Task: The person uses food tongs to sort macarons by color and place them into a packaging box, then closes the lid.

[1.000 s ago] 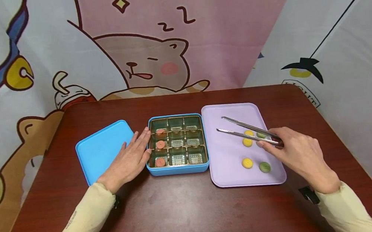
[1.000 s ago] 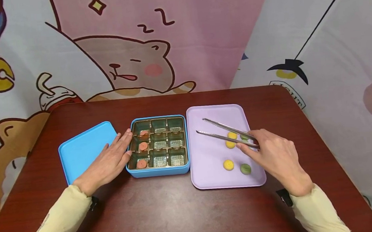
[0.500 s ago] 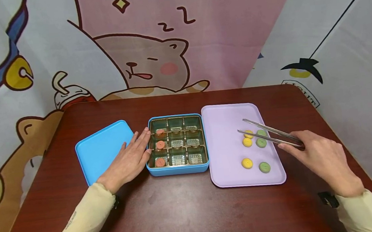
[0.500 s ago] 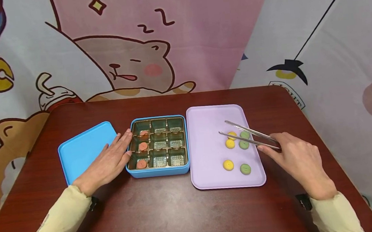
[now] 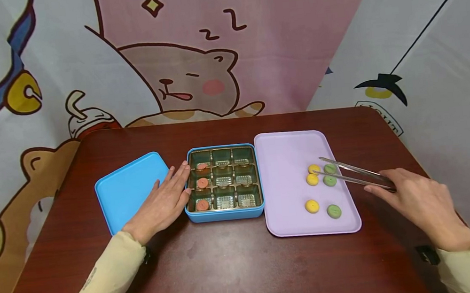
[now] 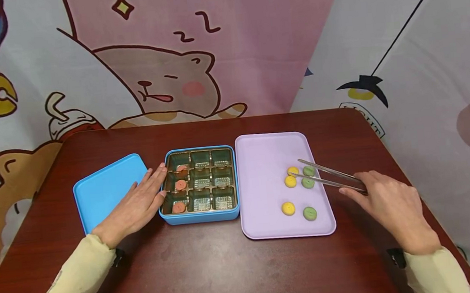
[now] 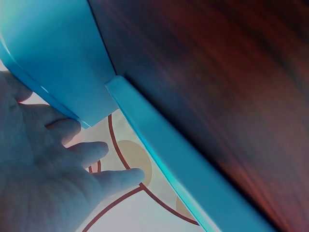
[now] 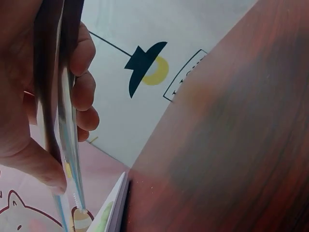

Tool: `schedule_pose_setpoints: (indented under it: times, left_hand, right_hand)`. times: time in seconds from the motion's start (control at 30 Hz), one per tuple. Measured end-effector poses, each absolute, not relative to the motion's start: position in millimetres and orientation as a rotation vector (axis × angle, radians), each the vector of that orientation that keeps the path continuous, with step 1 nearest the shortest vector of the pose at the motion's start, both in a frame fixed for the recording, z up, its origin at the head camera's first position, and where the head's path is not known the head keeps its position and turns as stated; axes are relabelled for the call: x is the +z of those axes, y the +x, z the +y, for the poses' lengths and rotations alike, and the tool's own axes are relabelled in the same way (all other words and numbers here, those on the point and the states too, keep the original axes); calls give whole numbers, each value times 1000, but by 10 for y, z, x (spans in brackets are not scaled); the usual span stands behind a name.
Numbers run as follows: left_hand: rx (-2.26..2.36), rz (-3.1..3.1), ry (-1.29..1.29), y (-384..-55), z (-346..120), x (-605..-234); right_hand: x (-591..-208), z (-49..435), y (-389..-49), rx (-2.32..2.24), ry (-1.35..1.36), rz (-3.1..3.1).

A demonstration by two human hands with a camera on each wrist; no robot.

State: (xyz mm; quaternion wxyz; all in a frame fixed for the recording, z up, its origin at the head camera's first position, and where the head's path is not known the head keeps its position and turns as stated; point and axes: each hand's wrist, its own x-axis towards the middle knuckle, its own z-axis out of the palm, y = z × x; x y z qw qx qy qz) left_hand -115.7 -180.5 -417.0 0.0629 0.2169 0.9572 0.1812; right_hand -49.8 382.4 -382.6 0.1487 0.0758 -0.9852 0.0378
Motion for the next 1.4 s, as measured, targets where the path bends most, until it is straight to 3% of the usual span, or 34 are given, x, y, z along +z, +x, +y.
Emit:
schedule_pose_setpoints:
  times: [1.4]
  left_hand:
    - [546,2879,649,-1152,-1793,-4151]
  right_hand:
    - [-3837,3676,-605,24,273,-2860]
